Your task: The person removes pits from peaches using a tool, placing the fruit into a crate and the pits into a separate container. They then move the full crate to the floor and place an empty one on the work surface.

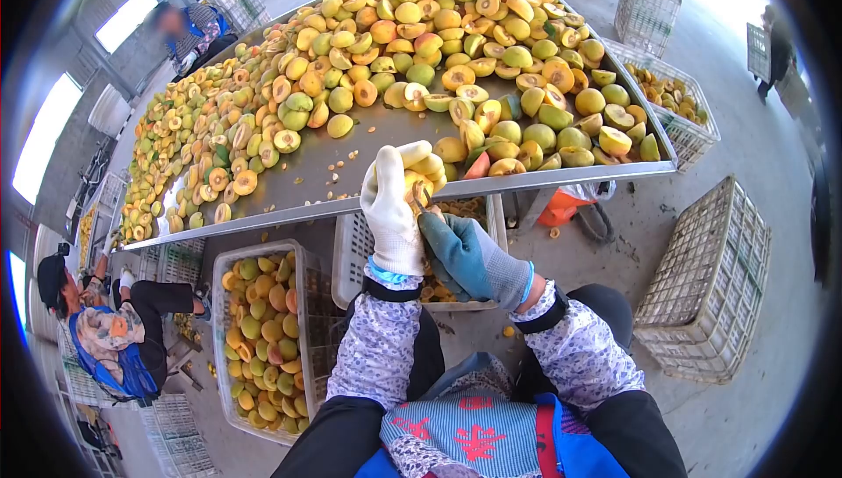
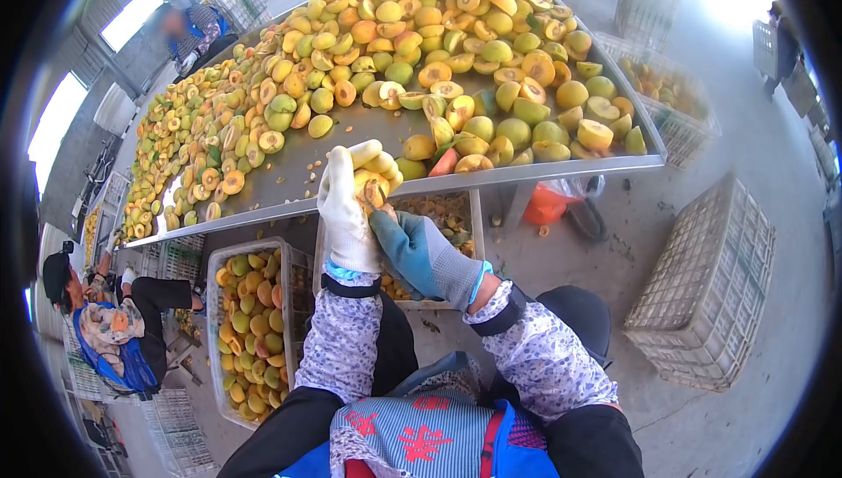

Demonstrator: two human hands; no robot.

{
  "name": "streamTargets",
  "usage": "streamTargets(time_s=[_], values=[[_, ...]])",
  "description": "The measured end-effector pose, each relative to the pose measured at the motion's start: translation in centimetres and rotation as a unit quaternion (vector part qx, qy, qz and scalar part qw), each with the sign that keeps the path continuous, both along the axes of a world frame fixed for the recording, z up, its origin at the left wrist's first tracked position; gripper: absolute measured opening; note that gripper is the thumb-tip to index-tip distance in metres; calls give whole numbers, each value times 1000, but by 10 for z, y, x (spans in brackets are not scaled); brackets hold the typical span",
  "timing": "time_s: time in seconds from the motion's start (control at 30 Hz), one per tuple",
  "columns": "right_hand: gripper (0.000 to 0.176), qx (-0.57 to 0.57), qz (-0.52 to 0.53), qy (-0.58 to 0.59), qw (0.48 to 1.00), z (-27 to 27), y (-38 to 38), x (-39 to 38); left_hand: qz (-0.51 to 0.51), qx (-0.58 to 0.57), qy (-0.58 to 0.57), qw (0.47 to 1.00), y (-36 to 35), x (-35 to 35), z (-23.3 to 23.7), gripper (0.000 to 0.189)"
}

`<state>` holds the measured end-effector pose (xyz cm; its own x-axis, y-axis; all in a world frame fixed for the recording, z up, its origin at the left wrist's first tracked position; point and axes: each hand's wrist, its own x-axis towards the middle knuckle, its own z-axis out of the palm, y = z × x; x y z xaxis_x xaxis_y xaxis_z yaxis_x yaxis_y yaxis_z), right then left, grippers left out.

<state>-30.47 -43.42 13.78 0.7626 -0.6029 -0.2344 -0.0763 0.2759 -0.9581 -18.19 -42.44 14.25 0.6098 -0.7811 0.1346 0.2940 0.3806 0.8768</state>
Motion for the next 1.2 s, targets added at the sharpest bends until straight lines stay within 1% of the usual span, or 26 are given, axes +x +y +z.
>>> streamTargets(time_s=[0.07, 0.17, 0.27, 0.37, 0.4, 0.43, 0.47, 0.5, 0.53, 0.57, 0.6, 0.63, 0.67, 0.7, 0.73, 0.77, 0.8, 0.83, 0.9, 0.93, 1.0, 1.03, 1.07, 1.1, 1.17, 1.2], values=[[47, -40, -9, -4, 999, -12, 2, 6, -16, 3, -9, 1000, 1, 1, -1, 48], [48, -66, -18, -16, 998, -11, 7, 2, -63, 24, -26, 997, 5, 4, 2, 48], [49, 139, 103, -19, 985, 11, -2, -12, -124, 12, 17, 992, 9, 10, 9, 50], [51, 59, 78, 39, 994, 9, 1, -9, -162, 68, -90, 980, 11, 19, 14, 51], [51, 47, 80, 49, 995, 7, 0, -11, -182, 59, -98, 977, 7, 22, 9, 51], [51, 35, 97, 55, 993, 3, -1, -12, -197, 41, -82, 976, 6, 22, 5, 52], [47, 150, 104, 52, 982, 0, -1, -10, -223, 21, -51, 973, 9, 24, 6, 53], [48, 195, 150, 8, 969, 1, -3, -10, -225, 13, -20, 974, 15, 23, 12, 53], [48, 279, 169, -61, 943, -13, -5, -12, -220, -42, 62, 973, 8, 23, -6, 51], [49, 277, 152, -66, 946, -2, 0, -6, -212, -45, 122, 969, 9, 22, -1, 51], [51, 241, 136, -46, 960, -3, 1, -2, -189, -66, 146, 969, 8, 22, 2, 51], [51, 238, 136, -17, 962, -8, 1, -1, -162, -45, 116, 979, 9, 30, 2, 51], [49, 116, 133, 50, 983, -13, -1, 2, -128, -41, 153, 979, 11, 39, 3, 51], [46, -11, 126, 113, 985, -19, -3, 2, -96, -38, 192, 976, 12, 49, 3, 52], [43, -199, 102, 148, 963, -42, -10, -2, -58, -52, 215, 974, 15, 63, -4, 53], [40, -380, 71, 172, 906, -77, -18, -5, 8, -42, 211, 977, 26, 77, -3, 52], [37, -546, 33, 186, 816, -98, -19, -7, 43, -18, 194, 980, 40, 95, -6, 50], [32, -538, 38, 211, 816, -99, -16, -6, 73, 6, 176, 982, 56, 114, -11, 47], [22, -523, 48, 263, 809, -96, -16, -5, 180, 90, 101, 974, 98, 152, -26, 41], [30, -542, 74, 274, 791, -108, -24, -9, 232, 124, 60, 963, 125, 176, -36, 37], [30, -512, 61, 303, 801, -106, -21, -3, 348, 161, -28, 923, 184, 223, -56, 30], [29, -495, 53, 320, 806, -107, -18, 0, 451, 207, -179, 850, 214, 260, -86, 30], [29, -493, 67, 341, 798, -107, -16, 3, 489, 266, -248, 793, 243, 289, -96, 31], [29, -490, 68, 325, 806, -111, -15, 6, 521, 322, -313, 726, 271, 314, -103, 33], [28, -482, 69, 299, 820, -118, -13, 11, 501, 444, -327, 667, 313, 349, -121, 42], [25, -465, 70, 318, 824, -115, -8, 17, 477, 481, -383, 628, 331, 365, -142, 49]])
